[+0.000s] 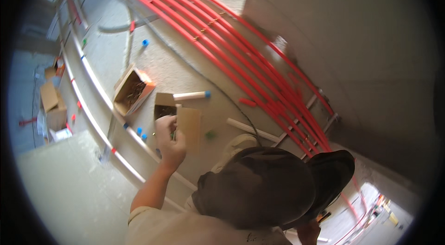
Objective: The person installs red electrical conduits along a wall, securing them with metal clips. They use a hammer drill to create holes, a hammer to drive nails, and a pipe cutter to trim conduit sections. The person repeatedly positions, cuts, and fastens the conduits in a linear arrangement.
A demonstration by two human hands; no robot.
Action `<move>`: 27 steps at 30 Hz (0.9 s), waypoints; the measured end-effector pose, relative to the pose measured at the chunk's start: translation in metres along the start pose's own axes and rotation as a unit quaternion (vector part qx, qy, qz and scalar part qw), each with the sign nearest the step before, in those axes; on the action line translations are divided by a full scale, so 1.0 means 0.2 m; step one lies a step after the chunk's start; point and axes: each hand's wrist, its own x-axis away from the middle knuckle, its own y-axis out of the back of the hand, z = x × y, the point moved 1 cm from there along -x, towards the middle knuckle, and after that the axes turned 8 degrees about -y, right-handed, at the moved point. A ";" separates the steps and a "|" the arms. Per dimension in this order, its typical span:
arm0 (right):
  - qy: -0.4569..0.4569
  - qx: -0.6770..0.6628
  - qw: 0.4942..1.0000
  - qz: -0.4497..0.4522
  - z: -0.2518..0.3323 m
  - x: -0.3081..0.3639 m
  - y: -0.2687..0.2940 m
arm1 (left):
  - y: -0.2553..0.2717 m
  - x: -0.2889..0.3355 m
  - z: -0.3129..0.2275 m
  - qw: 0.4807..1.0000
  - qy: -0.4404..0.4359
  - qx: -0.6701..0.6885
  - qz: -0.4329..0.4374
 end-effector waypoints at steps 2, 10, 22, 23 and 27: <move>-0.040 -0.042 0.998 -0.027 0.03 -0.17 -0.05 | -0.21 -0.20 -0.02 0.978 -0.111 -0.044 0.172; -0.041 -0.235 0.967 -0.090 0.31 -0.75 -0.25 | -1.25 -0.33 0.09 0.730 -0.285 -0.335 0.523; 0.037 -0.193 0.943 0.270 0.78 -0.20 -0.29 | -1.46 -0.28 -0.19 0.728 -0.294 -0.067 0.616; 0.176 -0.152 0.934 0.272 0.80 -0.20 -0.35 | -1.52 -0.24 -0.29 0.704 -0.322 -0.055 0.631; -0.006 -0.159 0.935 0.318 0.73 -0.29 -0.58 | -1.63 -0.13 -0.65 0.632 -0.449 -0.008 0.632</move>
